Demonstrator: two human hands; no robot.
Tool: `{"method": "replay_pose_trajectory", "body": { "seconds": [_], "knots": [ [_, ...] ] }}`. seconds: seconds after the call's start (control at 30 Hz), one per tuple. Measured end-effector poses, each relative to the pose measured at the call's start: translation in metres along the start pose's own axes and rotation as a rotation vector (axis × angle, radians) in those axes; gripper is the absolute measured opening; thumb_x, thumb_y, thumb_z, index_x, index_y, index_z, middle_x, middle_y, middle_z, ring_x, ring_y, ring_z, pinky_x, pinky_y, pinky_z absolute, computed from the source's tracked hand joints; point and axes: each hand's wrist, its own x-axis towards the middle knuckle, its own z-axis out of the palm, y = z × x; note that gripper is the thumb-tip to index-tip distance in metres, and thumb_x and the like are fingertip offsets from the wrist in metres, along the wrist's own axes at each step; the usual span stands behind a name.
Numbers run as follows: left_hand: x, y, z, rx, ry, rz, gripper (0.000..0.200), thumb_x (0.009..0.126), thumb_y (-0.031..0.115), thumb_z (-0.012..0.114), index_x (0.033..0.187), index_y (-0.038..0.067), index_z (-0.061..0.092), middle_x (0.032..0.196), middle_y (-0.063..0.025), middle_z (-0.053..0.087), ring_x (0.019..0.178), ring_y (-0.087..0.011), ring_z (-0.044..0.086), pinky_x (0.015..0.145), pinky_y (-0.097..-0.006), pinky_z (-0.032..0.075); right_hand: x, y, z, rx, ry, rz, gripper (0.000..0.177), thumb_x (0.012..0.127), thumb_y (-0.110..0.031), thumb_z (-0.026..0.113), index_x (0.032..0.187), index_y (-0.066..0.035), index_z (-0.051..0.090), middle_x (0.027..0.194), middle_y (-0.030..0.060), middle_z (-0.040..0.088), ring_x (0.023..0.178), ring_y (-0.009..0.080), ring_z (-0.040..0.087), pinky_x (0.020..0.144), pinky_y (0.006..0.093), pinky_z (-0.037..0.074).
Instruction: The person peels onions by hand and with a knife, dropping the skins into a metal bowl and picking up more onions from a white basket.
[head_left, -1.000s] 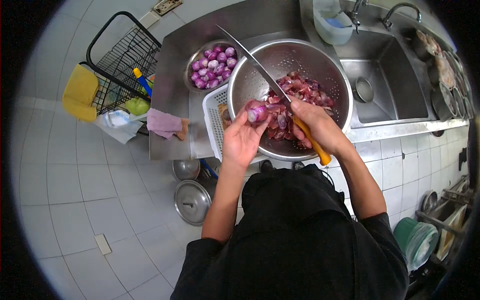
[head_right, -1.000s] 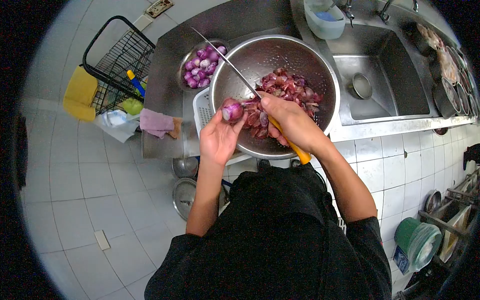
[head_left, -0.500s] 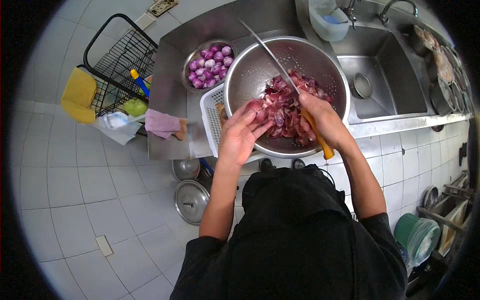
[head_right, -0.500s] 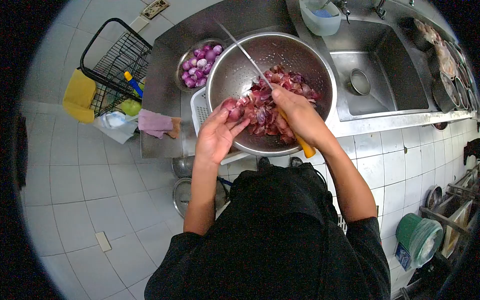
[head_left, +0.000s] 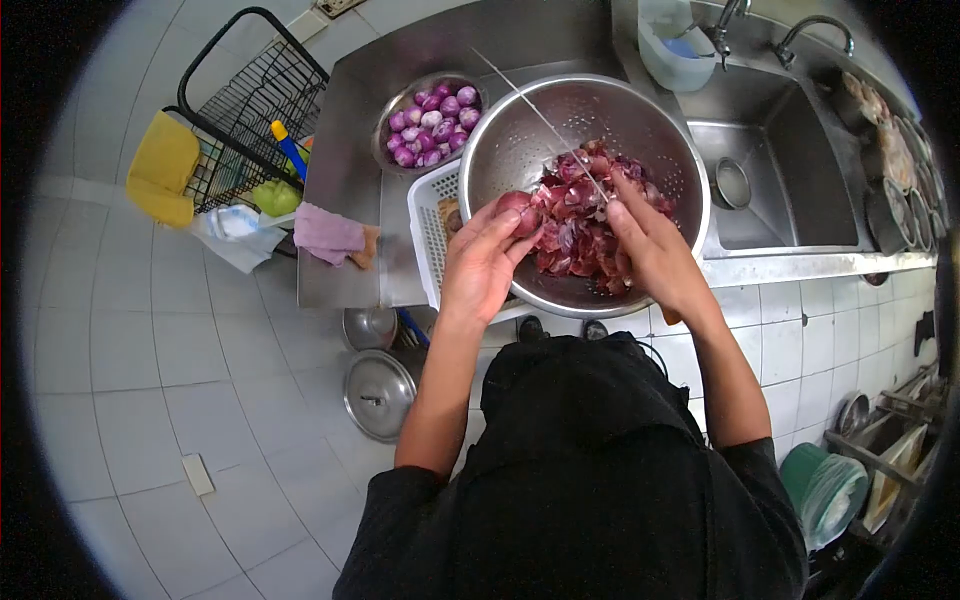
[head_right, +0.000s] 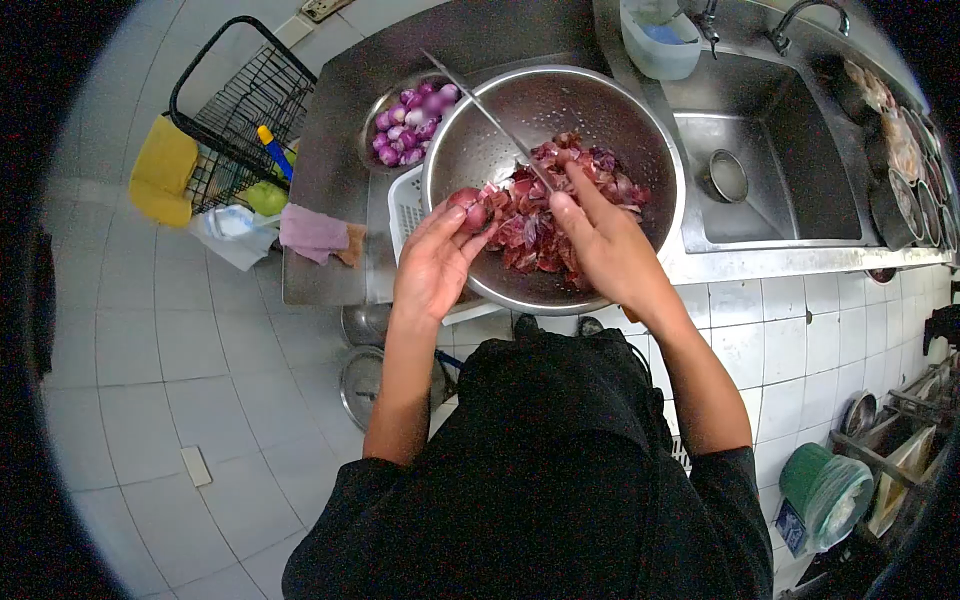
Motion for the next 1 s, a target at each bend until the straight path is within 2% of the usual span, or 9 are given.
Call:
{"method": "replay_pose_trajectory", "body": {
  "seconds": [0.1, 0.2, 0.23, 0.37, 0.67, 0.87, 0.97, 1.0],
  "knots": [
    [0.002, 0.000, 0.001, 0.006, -0.007, 0.032, 0.029, 0.096, 0.008, 0.058, 0.123, 0.000, 0.057, 0.115, -0.0088, 0.066, 0.105, -0.0179, 0.064, 0.095, -0.0372, 0.051, -0.022, -0.017, 0.004, -0.014, -0.052, -0.070, 0.060, 0.101, -0.041, 0.047, 0.144, 0.001, 0.042, 0.104, 0.0321, 0.066, 0.105, 0.0401, 0.066, 0.093, 0.0405, 0.048],
    [0.001, 0.000, 0.008, 0.000, 0.015, 0.064, 0.026, 0.097, 0.007, 0.057, 0.121, -0.002, 0.057, 0.113, -0.0105, 0.065, 0.104, -0.0197, 0.064, 0.093, -0.0375, 0.053, -0.037, -0.025, 0.012, -0.026, -0.130, -0.086, 0.059, 0.101, -0.040, 0.048, 0.143, 0.002, 0.043, 0.100, 0.0314, 0.066, 0.103, 0.0420, 0.066, 0.092, 0.0416, 0.048],
    [0.001, -0.002, 0.009, -0.002, 0.019, 0.086, 0.025, 0.097, 0.007, 0.056, 0.120, -0.002, 0.057, 0.112, -0.0112, 0.065, 0.103, -0.0205, 0.064, 0.093, -0.0376, 0.053, -0.038, -0.022, 0.016, -0.053, -0.123, -0.115, 0.058, 0.101, -0.038, 0.049, 0.141, 0.003, 0.044, 0.093, 0.0295, 0.067, 0.096, 0.0438, 0.067, 0.088, 0.0432, 0.049],
    [0.001, -0.001, 0.019, 0.026, 0.042, 0.105, 0.024, 0.097, 0.006, 0.056, 0.118, -0.004, 0.057, 0.110, -0.0131, 0.065, 0.101, -0.0226, 0.065, 0.091, -0.0380, 0.054, -0.039, -0.024, 0.022, -0.088, -0.118, -0.101, 0.055, 0.101, -0.036, 0.049, 0.139, 0.003, 0.045, 0.082, 0.0289, 0.066, 0.084, 0.0462, 0.066, 0.081, 0.0476, 0.050],
    [0.001, -0.007, 0.017, 0.078, 0.088, 0.142, 0.024, 0.093, 0.002, 0.058, 0.117, -0.004, 0.058, 0.110, -0.0118, 0.065, 0.100, -0.0214, 0.065, 0.089, -0.0352, 0.054, -0.041, -0.023, 0.028, -0.117, -0.094, -0.147, 0.056, 0.101, -0.033, 0.049, 0.140, 0.006, 0.041, 0.086, 0.0303, 0.066, 0.086, 0.0470, 0.065, 0.083, 0.0494, 0.049],
    [-0.001, -0.022, 0.023, 0.113, -0.031, 0.214, 0.035, 0.089, -0.006, 0.058, 0.124, -0.009, 0.055, 0.114, -0.0128, 0.065, 0.101, -0.0166, 0.064, 0.090, -0.0295, 0.052, -0.025, -0.030, 0.034, -0.137, -0.074, -0.107, 0.054, 0.101, -0.031, 0.047, 0.140, 0.005, 0.041, 0.094, 0.0318, 0.065, 0.089, 0.0469, 0.064, 0.083, 0.0494, 0.049],
    [-0.003, -0.026, 0.019, 0.172, -0.058, 0.159, 0.044, 0.087, -0.010, 0.057, 0.131, -0.012, 0.050, 0.119, -0.0147, 0.062, 0.107, -0.0174, 0.062, 0.093, -0.0295, 0.051, -0.013, -0.022, 0.037, -0.121, -0.023, -0.146, 0.052, 0.102, -0.034, 0.045, 0.138, 0.003, 0.045, 0.095, 0.0310, 0.065, 0.091, 0.0440, 0.065, 0.084, 0.0471, 0.049],
    [-0.005, -0.028, 0.017, 0.193, -0.070, 0.146, 0.046, 0.087, -0.010, 0.056, 0.132, -0.012, 0.049, 0.121, -0.0153, 0.061, 0.109, -0.0178, 0.061, 0.094, -0.0295, 0.051, -0.006, -0.017, 0.036, -0.029, -0.037, -0.118, 0.052, 0.102, -0.036, 0.044, 0.137, 0.003, 0.047, 0.097, 0.0294, 0.066, 0.092, 0.0417, 0.066, 0.085, 0.0458, 0.049]
  ]
}}
